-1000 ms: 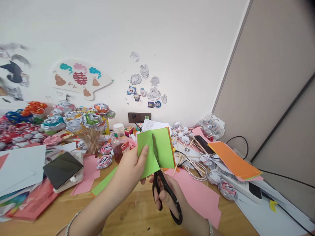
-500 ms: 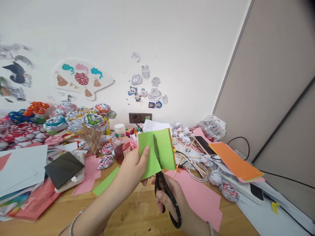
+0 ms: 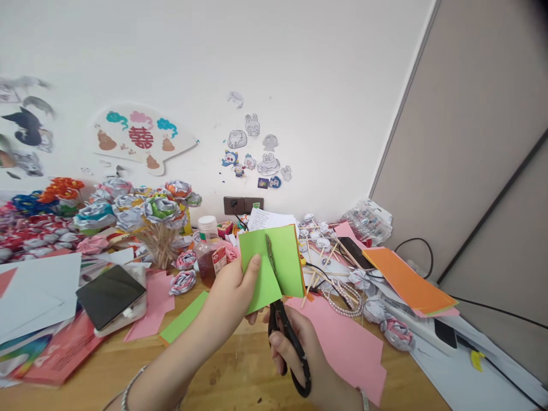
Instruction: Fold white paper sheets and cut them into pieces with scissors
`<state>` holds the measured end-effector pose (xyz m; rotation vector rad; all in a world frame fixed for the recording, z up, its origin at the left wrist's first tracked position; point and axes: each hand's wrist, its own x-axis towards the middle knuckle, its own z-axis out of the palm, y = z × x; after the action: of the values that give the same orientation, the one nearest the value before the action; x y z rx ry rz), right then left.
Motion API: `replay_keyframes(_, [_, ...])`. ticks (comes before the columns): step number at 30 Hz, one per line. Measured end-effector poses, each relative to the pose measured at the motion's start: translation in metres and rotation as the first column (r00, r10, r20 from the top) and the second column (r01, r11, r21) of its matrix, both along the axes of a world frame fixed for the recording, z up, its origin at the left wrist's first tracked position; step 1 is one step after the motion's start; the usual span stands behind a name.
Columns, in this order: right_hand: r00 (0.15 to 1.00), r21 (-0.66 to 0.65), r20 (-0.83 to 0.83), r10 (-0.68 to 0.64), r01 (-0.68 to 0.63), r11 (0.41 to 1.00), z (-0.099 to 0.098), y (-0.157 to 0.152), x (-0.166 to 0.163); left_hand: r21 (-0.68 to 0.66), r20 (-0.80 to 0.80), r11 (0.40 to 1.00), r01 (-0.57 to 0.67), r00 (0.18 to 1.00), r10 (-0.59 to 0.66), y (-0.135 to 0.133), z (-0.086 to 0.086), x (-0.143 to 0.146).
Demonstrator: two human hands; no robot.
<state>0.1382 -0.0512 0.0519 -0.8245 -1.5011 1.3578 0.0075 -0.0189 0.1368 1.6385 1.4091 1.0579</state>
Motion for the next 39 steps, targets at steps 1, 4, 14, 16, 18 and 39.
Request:
replay_keyframes(1, [1.0, 0.007, -0.003, 0.0, 0.0, 1.0, -0.001, 0.0, 0.0, 0.002, 0.0, 1.0, 0.004, 1.0, -0.004, 0.0, 0.0, 0.0])
replay_keyframes(4, [1.0, 0.02, -0.009, 0.0, 0.0, 1.0, -0.004, 0.001, 0.0, 0.014, 0.005, 1.0, 0.008, 1.0, -0.008, 0.0, -0.001, 0.0])
replay_keyframes(14, [1.0, -0.04, -0.004, -0.007, 0.007, 0.999, -0.007, 0.007, 0.003, -0.001, 0.028, 1.0, -0.004, 1.0, 0.004, 0.001, 0.0, -0.001])
replay_keyframes(16, [1.0, -0.045, -0.011, 0.005, -0.005, 0.999, -0.008, 0.01, 0.005, -0.002, 0.019, 1.0, -0.021, 1.0, 0.021, 0.003, -0.001, -0.002])
replay_keyframes(18, [0.999, -0.039, -0.026, 0.018, -0.019, 0.999, -0.01, 0.013, 0.006, -0.018, 0.016, 0.999, -0.029, 0.999, 0.029, 0.004, -0.004, -0.004])
replay_keyframes(39, [0.992, -0.208, 0.112, 0.064, -0.04, 0.977, -0.019, 0.0, -0.015, -0.182, 0.134, 0.975, -0.13, 0.979, 0.156, 0.002, -0.056, -0.019])
